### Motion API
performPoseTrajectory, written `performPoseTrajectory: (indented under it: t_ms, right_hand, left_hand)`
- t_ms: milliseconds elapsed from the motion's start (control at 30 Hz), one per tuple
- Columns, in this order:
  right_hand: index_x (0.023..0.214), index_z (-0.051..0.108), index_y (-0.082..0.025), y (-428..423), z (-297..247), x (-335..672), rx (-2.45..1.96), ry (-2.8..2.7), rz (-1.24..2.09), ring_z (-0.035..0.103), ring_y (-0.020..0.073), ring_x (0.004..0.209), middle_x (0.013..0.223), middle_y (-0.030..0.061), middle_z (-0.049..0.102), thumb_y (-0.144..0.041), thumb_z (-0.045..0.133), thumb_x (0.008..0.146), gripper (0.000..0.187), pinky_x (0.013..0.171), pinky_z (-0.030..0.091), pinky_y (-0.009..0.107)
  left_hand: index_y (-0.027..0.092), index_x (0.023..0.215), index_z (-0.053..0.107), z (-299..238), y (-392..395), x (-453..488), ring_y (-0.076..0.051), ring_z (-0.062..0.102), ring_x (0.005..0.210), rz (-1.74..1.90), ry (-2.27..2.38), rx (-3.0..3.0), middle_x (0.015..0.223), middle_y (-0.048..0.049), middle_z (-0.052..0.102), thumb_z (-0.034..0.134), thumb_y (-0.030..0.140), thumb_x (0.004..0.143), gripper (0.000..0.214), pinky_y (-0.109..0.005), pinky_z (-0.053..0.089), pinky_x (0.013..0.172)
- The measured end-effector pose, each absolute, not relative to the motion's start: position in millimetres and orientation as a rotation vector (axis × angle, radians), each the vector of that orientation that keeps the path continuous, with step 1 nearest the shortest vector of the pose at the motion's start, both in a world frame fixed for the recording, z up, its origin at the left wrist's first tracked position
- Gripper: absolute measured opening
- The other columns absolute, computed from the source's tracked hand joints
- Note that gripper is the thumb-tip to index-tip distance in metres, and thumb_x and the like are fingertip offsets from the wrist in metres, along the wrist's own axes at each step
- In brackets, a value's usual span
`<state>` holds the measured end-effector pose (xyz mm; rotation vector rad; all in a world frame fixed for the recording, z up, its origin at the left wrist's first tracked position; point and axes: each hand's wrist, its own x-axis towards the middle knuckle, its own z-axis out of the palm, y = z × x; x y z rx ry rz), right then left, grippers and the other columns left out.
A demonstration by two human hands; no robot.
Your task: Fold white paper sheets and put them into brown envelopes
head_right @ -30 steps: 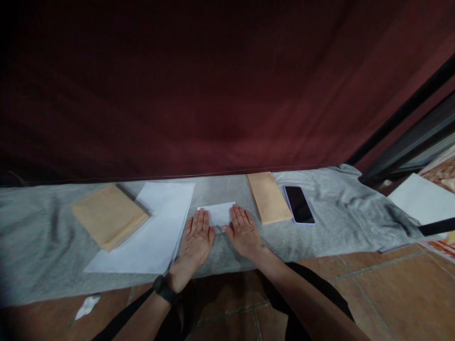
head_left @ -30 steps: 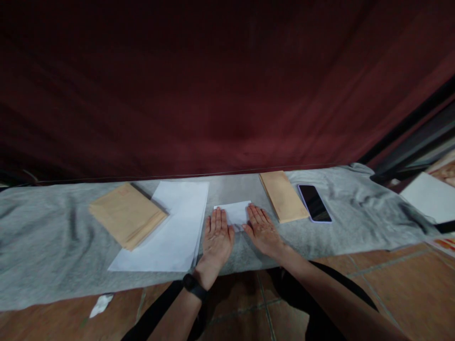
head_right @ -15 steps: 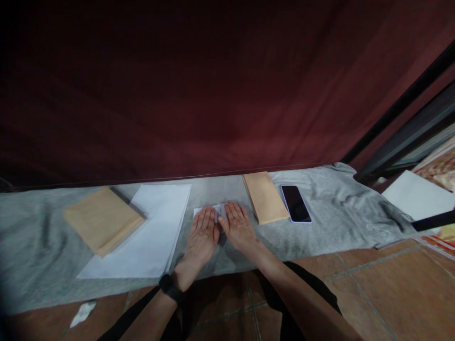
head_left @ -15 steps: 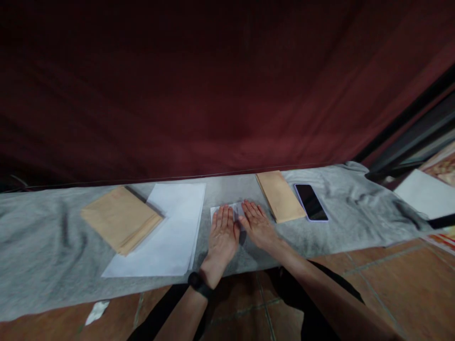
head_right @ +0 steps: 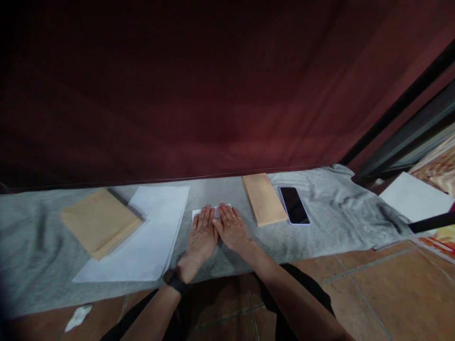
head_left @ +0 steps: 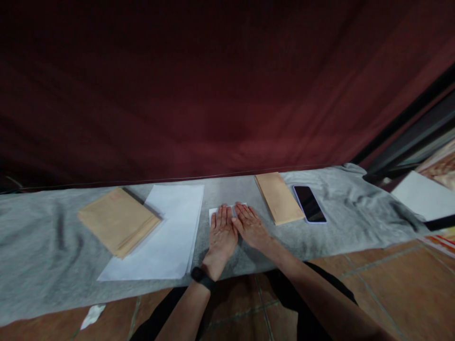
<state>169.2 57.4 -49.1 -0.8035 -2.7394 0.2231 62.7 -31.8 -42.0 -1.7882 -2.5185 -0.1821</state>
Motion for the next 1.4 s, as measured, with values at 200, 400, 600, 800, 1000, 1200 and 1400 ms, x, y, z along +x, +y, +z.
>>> performPoseTrajectory:
  t_ms: [200,400,600,800,1000,1200,1400]
  right_hand:
    - [0.152,0.042,-0.009,58,-53,175,-0.836,-2.698,0.188,0.036,0.0268,0.147,0.157,0.015,0.04,-0.038,0.029,0.107,0.055,0.121,0.03,0.048]
    - [0.154,0.037,-0.008,60,-57,179,-0.866,-2.697,0.159,0.034,0.0269,0.148,0.158,0.0155,0.038,-0.043,0.027,0.107,0.06,0.122,0.028,0.047]
    - [0.153,0.038,-0.007,67,-59,187,-0.889,-2.695,0.127,0.034,0.0276,0.148,0.156,0.017,0.041,-0.043,0.024,0.107,0.061,0.12,0.029,0.048]
    - [0.152,0.04,-0.005,77,-59,192,-0.965,-2.671,0.118,0.037,0.0291,0.146,0.155,0.0186,0.042,-0.042,0.026,0.107,0.06,0.118,0.032,0.048]
    - [0.152,0.041,-0.005,79,-59,193,-0.966,-2.698,0.098,0.038,0.0284,0.145,0.156,0.0175,0.042,-0.034,0.033,0.105,0.055,0.118,0.032,0.045]
    - [0.152,0.041,-0.007,84,-61,193,-0.967,-2.673,0.187,0.036,0.0288,0.147,0.156,0.0175,0.042,-0.029,0.035,0.103,0.054,0.118,0.033,0.048]
    - [0.153,0.04,-0.012,91,-55,184,-0.904,-2.66,0.331,0.035,0.0268,0.147,0.158,0.0147,0.04,-0.024,0.038,0.1,0.054,0.119,0.031,0.048]
  left_hand:
    - [0.004,0.15,0.039,-40,-36,58,-0.027,0.03,0.15,-0.202,-2.507,-1.725,0.159,-0.0187,0.037,0.029,0.026,0.099,0.057,-0.049,0.023,0.123]
    - [0.006,0.152,0.035,-42,-40,55,-0.028,0.028,0.151,-0.253,-2.538,-1.681,0.159,-0.0187,0.038,0.03,0.029,0.098,0.059,-0.052,0.024,0.122]
    - [0.006,0.152,0.035,-42,-44,53,-0.031,0.027,0.151,-0.23,-2.568,-1.601,0.16,-0.02,0.034,0.032,0.034,0.099,0.061,-0.053,0.021,0.123]
    - [0.005,0.152,0.037,-42,-47,55,-0.035,0.031,0.149,-0.178,-2.583,-1.515,0.159,-0.0235,0.035,0.035,0.042,0.1,0.063,-0.055,0.023,0.121]
    - [0.008,0.152,0.037,-39,-49,55,-0.035,0.032,0.149,-0.174,-2.574,-1.494,0.16,-0.0227,0.034,0.035,0.045,0.101,0.063,-0.056,0.025,0.119]
    - [0.008,0.154,0.035,-35,-50,56,-0.035,0.03,0.15,-0.108,-2.61,-1.509,0.161,-0.0228,0.03,0.034,0.046,0.101,0.064,-0.055,0.024,0.12]
    - [0.008,0.155,0.032,-32,-48,56,-0.037,0.028,0.15,-0.043,-2.639,-1.525,0.162,-0.0247,0.027,0.034,0.046,0.102,0.066,-0.056,0.022,0.12]
